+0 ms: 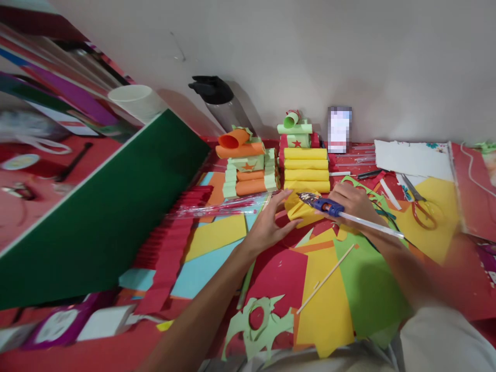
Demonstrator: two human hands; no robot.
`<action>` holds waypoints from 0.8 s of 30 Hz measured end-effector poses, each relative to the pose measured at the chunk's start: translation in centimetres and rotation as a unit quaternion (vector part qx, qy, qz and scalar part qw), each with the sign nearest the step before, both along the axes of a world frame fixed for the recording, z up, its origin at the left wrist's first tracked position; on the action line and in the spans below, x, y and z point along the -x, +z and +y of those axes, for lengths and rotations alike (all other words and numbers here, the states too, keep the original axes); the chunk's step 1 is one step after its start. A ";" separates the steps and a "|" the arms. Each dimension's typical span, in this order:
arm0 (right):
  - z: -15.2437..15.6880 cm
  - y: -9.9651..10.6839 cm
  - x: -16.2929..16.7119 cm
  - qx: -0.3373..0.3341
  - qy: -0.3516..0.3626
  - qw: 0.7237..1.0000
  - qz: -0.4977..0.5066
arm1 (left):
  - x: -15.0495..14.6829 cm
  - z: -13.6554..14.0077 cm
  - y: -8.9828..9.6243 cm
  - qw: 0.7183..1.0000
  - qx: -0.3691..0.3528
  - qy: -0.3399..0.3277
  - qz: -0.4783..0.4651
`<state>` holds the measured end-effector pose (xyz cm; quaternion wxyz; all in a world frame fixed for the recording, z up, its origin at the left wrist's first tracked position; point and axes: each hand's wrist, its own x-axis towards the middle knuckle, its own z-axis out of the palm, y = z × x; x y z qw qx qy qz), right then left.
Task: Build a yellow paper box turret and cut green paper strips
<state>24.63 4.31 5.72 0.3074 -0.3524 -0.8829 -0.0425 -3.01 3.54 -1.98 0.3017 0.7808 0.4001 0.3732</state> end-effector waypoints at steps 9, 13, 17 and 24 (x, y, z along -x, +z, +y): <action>-0.2 -0.4 0.8 -0.008 0.004 1.000 -0.011 | -0.1 0.0 0.2 1.000 -0.003 -0.001 -0.009; -0.3 -0.5 1.0 -0.017 0.009 1.000 -0.023 | -0.1 -0.1 0.3 1.000 0.001 0.003 -0.008; -0.3 0.0 0.7 -0.021 -0.014 1.000 -0.014 | -0.2 0.0 0.2 1.000 0.007 0.008 -0.010; -0.3 -0.2 0.9 -0.025 -0.013 1.000 -0.012 | -0.1 0.0 0.1 1.000 0.005 0.007 -0.009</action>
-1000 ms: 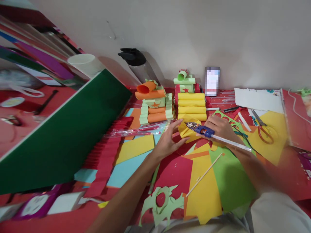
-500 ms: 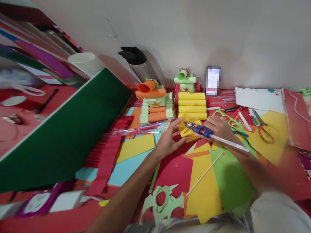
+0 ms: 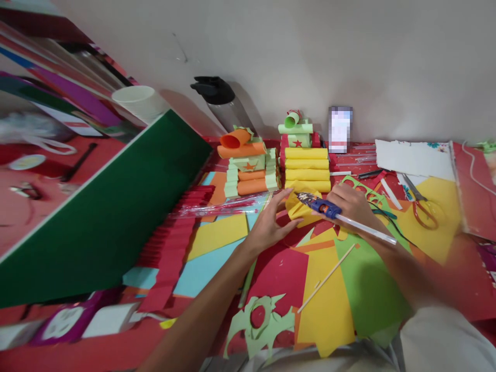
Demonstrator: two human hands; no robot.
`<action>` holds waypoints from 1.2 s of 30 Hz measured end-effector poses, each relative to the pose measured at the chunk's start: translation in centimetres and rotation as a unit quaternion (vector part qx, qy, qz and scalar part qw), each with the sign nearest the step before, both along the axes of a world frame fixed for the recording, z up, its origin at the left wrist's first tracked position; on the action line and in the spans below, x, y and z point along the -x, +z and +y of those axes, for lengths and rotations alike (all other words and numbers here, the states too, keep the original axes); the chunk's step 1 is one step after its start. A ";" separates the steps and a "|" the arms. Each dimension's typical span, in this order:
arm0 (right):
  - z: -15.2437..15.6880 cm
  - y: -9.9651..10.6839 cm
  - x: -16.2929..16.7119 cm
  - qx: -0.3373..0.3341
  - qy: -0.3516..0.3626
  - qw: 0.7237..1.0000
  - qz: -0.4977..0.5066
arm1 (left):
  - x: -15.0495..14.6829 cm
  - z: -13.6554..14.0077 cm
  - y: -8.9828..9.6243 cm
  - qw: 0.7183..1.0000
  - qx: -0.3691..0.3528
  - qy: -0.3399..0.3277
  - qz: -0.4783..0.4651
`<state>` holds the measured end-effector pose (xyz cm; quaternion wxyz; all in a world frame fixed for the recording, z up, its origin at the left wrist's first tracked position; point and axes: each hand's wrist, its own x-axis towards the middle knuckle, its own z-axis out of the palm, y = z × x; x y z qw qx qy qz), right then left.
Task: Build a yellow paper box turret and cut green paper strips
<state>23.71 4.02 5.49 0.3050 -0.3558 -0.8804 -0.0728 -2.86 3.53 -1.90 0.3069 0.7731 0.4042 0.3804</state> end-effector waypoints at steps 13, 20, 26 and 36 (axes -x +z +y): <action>0.3 1.1 -1.1 0.015 -0.029 0.999 0.012 | 0.0 -0.1 -0.1 1.000 0.015 0.005 -0.007; 0.4 1.8 -3.1 0.063 -0.010 0.996 -0.056 | 0.0 0.0 -0.1 1.000 0.008 0.006 0.005; 0.2 2.3 -2.8 0.075 0.000 0.997 -0.023 | 0.0 -0.1 0.0 1.000 0.013 0.007 0.010; 0.3 2.4 -3.0 0.027 -0.001 0.997 -0.066 | 0.0 -0.1 0.0 1.000 0.011 0.006 0.011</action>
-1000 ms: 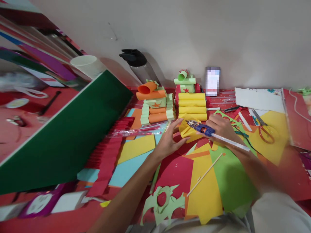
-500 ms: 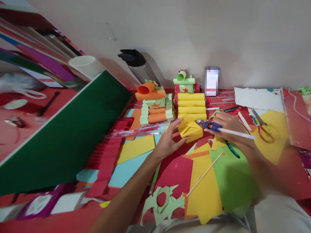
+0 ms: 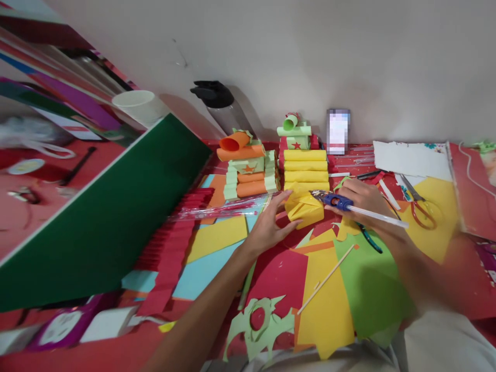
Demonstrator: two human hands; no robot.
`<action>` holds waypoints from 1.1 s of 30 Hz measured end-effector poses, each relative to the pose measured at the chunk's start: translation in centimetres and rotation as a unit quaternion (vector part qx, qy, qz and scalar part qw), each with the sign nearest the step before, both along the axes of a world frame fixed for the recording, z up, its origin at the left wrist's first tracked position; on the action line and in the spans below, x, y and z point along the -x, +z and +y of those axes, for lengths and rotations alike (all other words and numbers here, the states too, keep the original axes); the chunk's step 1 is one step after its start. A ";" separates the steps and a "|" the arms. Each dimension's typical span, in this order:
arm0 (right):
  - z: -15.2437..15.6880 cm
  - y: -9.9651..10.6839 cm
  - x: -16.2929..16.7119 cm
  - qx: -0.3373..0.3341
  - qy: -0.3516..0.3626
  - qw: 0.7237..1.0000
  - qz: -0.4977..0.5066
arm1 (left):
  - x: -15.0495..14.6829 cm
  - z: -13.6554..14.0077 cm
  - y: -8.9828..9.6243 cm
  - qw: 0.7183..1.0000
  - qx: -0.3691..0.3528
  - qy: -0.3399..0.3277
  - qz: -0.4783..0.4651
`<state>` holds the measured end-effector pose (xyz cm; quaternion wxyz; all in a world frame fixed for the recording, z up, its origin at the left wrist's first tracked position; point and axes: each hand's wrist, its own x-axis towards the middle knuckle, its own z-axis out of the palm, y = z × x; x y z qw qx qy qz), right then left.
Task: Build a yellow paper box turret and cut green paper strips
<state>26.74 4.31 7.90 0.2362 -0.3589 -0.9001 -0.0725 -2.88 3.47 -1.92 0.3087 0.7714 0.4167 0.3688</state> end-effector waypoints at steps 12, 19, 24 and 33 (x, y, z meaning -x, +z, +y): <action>0.0 -0.5 1.5 0.030 -0.024 0.998 0.058 | -0.1 0.0 0.4 1.000 -0.011 0.002 0.006; 0.0 -1.0 1.8 0.040 -0.003 0.999 0.031 | -0.1 0.0 0.4 1.000 -0.021 -0.006 0.004; -0.1 -0.5 1.5 0.053 -0.026 0.998 0.027 | -0.1 0.1 0.3 1.000 -0.018 -0.003 0.000; -0.1 0.8 0.0 0.103 -0.053 0.993 0.024 | -0.1 0.1 0.2 1.000 -0.012 0.000 0.001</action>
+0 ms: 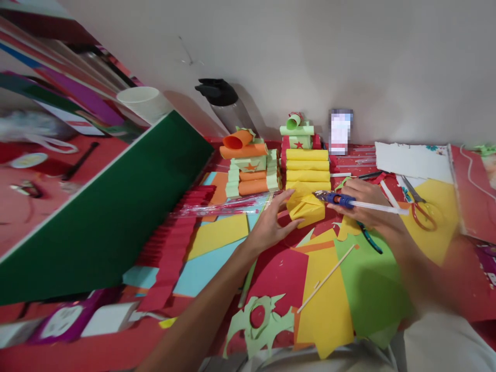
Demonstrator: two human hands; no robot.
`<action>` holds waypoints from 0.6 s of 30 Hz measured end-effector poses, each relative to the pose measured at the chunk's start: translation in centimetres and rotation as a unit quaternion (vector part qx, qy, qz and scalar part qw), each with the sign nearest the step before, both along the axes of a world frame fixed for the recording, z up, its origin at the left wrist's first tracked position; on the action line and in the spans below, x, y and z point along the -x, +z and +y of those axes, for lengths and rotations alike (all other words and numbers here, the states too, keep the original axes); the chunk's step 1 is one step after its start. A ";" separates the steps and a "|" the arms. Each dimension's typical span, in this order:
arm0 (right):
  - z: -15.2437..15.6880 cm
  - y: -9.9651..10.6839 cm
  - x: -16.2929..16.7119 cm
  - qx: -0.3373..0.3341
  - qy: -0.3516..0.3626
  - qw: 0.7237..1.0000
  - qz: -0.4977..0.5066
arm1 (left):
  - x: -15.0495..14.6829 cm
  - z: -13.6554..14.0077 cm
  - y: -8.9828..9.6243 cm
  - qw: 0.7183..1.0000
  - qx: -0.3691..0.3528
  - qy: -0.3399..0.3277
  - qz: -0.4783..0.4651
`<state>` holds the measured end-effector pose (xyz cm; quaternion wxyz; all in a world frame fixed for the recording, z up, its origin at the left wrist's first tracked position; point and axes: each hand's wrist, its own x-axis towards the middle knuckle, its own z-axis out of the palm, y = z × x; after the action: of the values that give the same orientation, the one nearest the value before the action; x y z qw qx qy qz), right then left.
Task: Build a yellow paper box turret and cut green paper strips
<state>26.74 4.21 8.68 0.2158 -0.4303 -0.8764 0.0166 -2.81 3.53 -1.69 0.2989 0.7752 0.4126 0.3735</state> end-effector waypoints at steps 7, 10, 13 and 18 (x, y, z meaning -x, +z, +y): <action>0.2 1.1 -1.2 0.070 -0.025 0.997 0.022 | 0.1 0.0 -0.4 1.000 0.007 0.003 0.007; 0.3 0.9 -1.7 0.070 -0.026 0.997 0.015 | 0.1 -0.1 -0.2 1.000 0.014 0.005 0.008; 0.5 0.3 -2.6 0.073 -0.025 0.997 0.021 | 0.1 -0.1 -0.1 1.000 0.019 0.003 0.007; 0.4 0.3 -2.3 0.098 -0.024 0.994 0.035 | 0.1 -0.2 0.0 1.000 0.014 0.005 0.014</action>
<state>29.05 4.59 9.00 0.2034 -0.4694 -0.8519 0.1123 -2.86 3.37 -1.69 0.3023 0.7738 0.4259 0.3584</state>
